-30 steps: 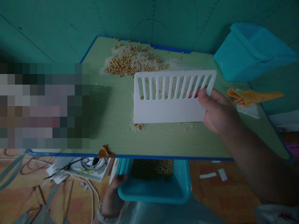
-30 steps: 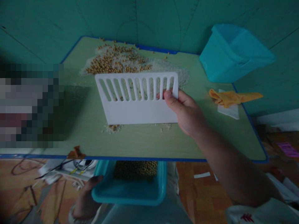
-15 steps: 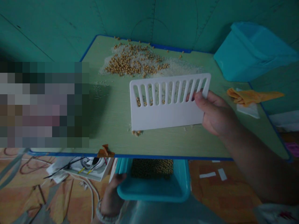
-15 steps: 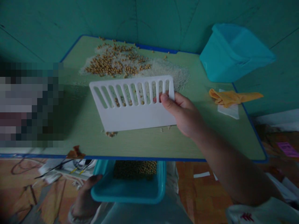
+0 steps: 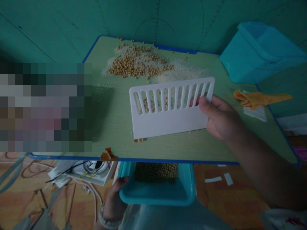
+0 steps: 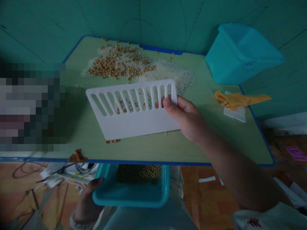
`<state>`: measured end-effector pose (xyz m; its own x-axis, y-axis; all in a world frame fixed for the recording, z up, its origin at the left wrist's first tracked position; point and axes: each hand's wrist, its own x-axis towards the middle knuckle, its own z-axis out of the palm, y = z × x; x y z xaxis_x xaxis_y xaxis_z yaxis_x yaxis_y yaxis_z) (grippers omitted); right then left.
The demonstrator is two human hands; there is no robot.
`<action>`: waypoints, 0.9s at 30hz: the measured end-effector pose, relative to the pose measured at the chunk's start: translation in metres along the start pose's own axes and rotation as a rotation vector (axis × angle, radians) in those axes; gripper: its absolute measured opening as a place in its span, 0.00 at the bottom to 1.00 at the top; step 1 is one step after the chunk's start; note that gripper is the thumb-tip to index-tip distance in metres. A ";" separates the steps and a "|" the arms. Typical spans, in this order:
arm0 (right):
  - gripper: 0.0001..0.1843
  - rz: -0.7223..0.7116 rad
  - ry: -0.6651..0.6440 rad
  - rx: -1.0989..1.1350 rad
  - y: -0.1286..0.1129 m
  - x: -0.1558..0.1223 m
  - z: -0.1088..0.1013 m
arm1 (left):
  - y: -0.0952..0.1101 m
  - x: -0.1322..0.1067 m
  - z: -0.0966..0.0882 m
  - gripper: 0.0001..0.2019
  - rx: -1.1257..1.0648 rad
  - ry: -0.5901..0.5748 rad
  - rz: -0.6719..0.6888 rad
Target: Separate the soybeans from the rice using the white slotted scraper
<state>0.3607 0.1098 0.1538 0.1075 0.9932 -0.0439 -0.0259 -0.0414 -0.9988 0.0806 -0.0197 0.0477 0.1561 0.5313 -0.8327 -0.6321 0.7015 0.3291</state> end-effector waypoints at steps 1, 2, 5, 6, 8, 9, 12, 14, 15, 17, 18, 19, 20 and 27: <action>0.15 0.002 0.001 0.000 0.000 0.000 0.000 | 0.000 -0.001 0.001 0.15 0.019 0.000 0.014; 0.15 0.005 0.002 0.003 0.000 0.000 0.000 | 0.001 -0.002 0.002 0.15 0.038 -0.003 0.037; 0.14 0.029 -0.020 0.021 -0.003 -0.002 0.000 | 0.001 -0.003 0.005 0.15 0.047 -0.018 0.088; 0.13 0.042 -0.033 0.026 -0.004 -0.002 0.000 | 0.001 -0.002 0.004 0.15 0.047 -0.022 0.091; 0.12 0.062 -0.056 0.027 -0.006 -0.003 0.000 | 0.000 0.001 0.002 0.15 0.049 -0.036 0.077; 0.12 0.062 -0.061 0.024 -0.007 -0.003 0.000 | 0.000 0.002 0.001 0.15 0.046 -0.041 0.068; 0.12 0.062 -0.073 0.001 -0.007 -0.003 0.000 | 0.000 0.005 -0.002 0.15 0.045 -0.038 0.069; 0.11 0.062 -0.077 0.000 -0.007 -0.004 0.000 | 0.000 0.006 -0.002 0.16 0.051 -0.023 0.080; 0.11 0.062 -0.077 0.005 -0.007 -0.004 0.000 | 0.000 0.006 -0.001 0.16 0.058 -0.021 0.080; 0.10 0.060 -0.071 0.028 -0.007 -0.004 0.001 | 0.000 0.006 0.000 0.15 0.066 -0.023 0.078; 0.09 0.060 -0.067 0.044 -0.007 -0.004 0.001 | 0.000 0.006 0.001 0.15 0.067 -0.025 0.079; 0.08 0.061 -0.066 0.058 -0.007 -0.004 0.001 | 0.000 0.006 0.001 0.14 0.067 -0.030 0.081; 0.08 0.063 -0.066 0.070 -0.007 -0.004 0.002 | 0.000 0.006 0.002 0.14 0.067 -0.036 0.088; 0.10 0.088 -0.069 0.062 -0.006 -0.004 0.002 | 0.003 0.005 0.004 0.15 0.086 -0.071 0.068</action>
<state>0.3589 0.1058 0.1595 0.0330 0.9913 -0.1272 -0.0942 -0.1236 -0.9878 0.0825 -0.0131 0.0462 0.1699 0.6094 -0.7744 -0.5765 0.6988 0.4234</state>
